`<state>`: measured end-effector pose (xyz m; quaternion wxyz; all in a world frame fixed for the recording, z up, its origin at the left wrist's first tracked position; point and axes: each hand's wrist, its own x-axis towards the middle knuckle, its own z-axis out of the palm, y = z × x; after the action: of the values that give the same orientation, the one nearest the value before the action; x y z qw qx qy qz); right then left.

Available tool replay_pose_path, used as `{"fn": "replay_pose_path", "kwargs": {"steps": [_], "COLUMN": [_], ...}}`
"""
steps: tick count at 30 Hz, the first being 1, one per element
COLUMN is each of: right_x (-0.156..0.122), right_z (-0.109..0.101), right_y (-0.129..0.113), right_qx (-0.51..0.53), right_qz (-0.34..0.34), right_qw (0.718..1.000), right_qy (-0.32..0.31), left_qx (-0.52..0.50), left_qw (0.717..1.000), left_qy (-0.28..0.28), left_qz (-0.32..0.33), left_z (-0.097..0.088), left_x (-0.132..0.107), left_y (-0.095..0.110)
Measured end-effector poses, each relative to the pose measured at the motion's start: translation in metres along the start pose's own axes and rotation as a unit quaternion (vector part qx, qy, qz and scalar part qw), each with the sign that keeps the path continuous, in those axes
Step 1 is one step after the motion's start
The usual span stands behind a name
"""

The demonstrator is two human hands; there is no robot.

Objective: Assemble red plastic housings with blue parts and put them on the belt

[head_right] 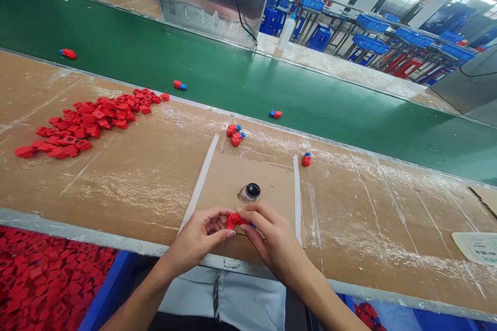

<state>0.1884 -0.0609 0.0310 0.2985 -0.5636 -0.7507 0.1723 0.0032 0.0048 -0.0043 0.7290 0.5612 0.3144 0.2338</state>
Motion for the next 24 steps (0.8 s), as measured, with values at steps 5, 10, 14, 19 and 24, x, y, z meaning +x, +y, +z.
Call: {"fn": "replay_pose_path", "kwargs": {"steps": [5,10,14,19,24], "right_x": [-0.001,-0.004,-0.009,-0.014,-0.014], "right_z": [0.004,0.01,0.017,0.019,0.026], "right_y": [-0.001,-0.009,-0.01,-0.007,-0.008], "right_qx": [0.006,0.005,0.012,0.035,0.088], "right_qz": [0.006,0.02,0.026,0.036,0.074], "right_qw": [0.999,0.999,1.0,0.998,0.992], "right_qy": [-0.036,-0.028,0.005,0.026,0.05], "left_qx": [0.061,0.114,0.145,0.152,0.116], "left_qw": [0.998,0.993,0.989,0.987,0.991], "left_qy": [-0.026,-0.039,-0.037,-0.045,-0.064], "left_qz": [0.001,0.002,0.006,0.004,-0.033], "left_z": [-0.004,-0.007,-0.006,-0.008,-0.011], "left_x": [-0.001,0.0,0.001,0.002,0.006], "left_y": [0.004,0.006,0.007,0.007,0.009]}}
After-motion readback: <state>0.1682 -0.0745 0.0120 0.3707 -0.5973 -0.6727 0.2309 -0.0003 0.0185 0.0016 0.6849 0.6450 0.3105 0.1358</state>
